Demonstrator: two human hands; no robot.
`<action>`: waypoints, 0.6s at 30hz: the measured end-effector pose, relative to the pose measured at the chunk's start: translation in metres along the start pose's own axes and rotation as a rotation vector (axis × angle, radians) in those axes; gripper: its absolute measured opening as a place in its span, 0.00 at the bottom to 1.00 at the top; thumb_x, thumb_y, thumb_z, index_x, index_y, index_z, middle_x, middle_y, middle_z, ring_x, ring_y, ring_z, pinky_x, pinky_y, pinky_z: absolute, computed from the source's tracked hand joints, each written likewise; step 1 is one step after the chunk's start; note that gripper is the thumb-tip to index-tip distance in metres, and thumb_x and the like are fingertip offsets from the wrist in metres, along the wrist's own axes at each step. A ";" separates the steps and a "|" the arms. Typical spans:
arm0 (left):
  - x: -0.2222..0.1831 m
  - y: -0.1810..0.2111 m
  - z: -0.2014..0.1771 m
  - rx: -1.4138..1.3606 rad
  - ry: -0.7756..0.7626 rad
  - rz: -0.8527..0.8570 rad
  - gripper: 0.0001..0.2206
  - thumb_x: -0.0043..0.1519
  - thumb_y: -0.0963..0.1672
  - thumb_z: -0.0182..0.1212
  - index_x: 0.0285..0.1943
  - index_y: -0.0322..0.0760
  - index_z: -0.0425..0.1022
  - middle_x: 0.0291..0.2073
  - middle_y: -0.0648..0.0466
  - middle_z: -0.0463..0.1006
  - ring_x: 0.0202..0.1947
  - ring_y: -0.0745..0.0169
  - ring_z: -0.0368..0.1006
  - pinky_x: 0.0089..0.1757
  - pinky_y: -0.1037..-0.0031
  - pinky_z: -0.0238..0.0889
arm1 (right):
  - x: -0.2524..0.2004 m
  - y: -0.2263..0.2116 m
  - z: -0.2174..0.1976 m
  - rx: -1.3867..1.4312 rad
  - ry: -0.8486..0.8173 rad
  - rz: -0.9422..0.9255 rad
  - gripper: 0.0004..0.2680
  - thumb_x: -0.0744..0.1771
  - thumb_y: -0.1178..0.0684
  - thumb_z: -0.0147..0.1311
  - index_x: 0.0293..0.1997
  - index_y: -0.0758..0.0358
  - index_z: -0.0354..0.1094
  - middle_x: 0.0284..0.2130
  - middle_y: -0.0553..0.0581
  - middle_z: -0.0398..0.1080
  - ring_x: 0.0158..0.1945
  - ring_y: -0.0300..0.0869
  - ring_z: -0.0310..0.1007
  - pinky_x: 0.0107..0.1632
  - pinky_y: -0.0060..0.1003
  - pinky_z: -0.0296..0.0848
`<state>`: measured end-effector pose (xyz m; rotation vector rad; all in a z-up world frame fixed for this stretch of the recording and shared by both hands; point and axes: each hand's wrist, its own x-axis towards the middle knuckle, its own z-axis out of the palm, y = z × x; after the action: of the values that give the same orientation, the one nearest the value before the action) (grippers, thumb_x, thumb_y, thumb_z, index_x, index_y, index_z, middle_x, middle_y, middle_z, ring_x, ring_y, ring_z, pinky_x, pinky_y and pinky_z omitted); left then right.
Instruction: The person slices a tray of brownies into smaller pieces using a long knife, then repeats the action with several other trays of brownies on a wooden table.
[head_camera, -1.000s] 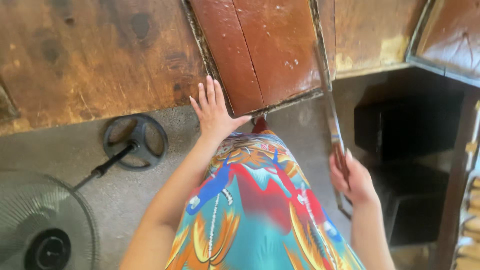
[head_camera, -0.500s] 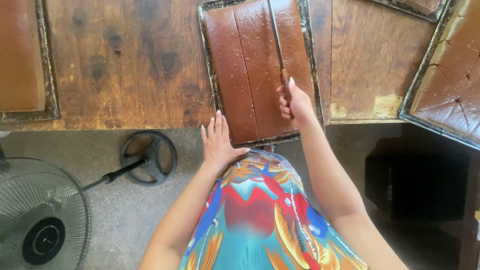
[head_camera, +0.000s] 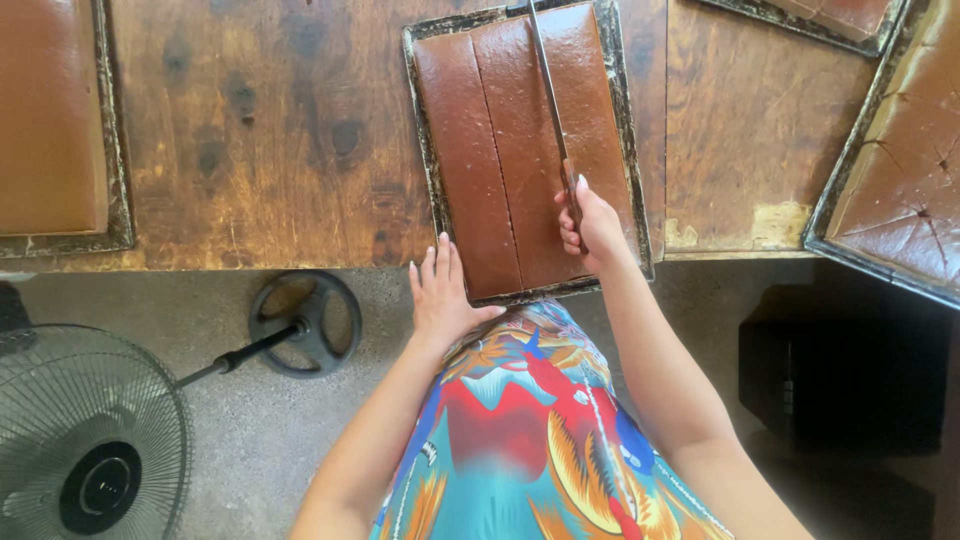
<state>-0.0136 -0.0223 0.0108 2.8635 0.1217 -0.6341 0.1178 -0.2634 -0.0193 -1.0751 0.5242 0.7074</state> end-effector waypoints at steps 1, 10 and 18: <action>0.000 0.000 0.000 -0.004 0.000 -0.004 0.64 0.40 0.65 0.72 0.78 0.28 0.41 0.78 0.46 0.40 0.76 0.43 0.41 0.68 0.43 0.34 | -0.001 0.001 -0.001 -0.005 -0.001 0.002 0.17 0.72 0.35 0.38 0.44 0.59 0.63 0.19 0.49 0.57 0.17 0.34 0.51 0.21 0.31 0.50; 0.003 0.000 0.004 -0.012 0.031 0.013 0.64 0.41 0.65 0.71 0.78 0.28 0.43 0.78 0.45 0.41 0.76 0.44 0.40 0.69 0.45 0.34 | 0.035 -0.024 0.017 -0.133 0.115 -0.001 0.16 0.72 0.35 0.40 0.42 0.57 0.63 0.19 0.47 0.58 0.16 0.34 0.51 0.20 0.32 0.49; 0.002 0.001 -0.001 -0.025 0.007 -0.018 0.63 0.40 0.65 0.72 0.78 0.29 0.44 0.78 0.47 0.40 0.77 0.45 0.39 0.69 0.46 0.33 | 0.019 -0.008 0.013 -0.202 0.146 -0.023 0.16 0.72 0.34 0.39 0.41 0.56 0.63 0.16 0.46 0.54 0.15 0.33 0.49 0.18 0.32 0.47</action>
<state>-0.0108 -0.0234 0.0108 2.8438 0.1560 -0.6214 0.1370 -0.2490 -0.0226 -1.3271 0.5728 0.6757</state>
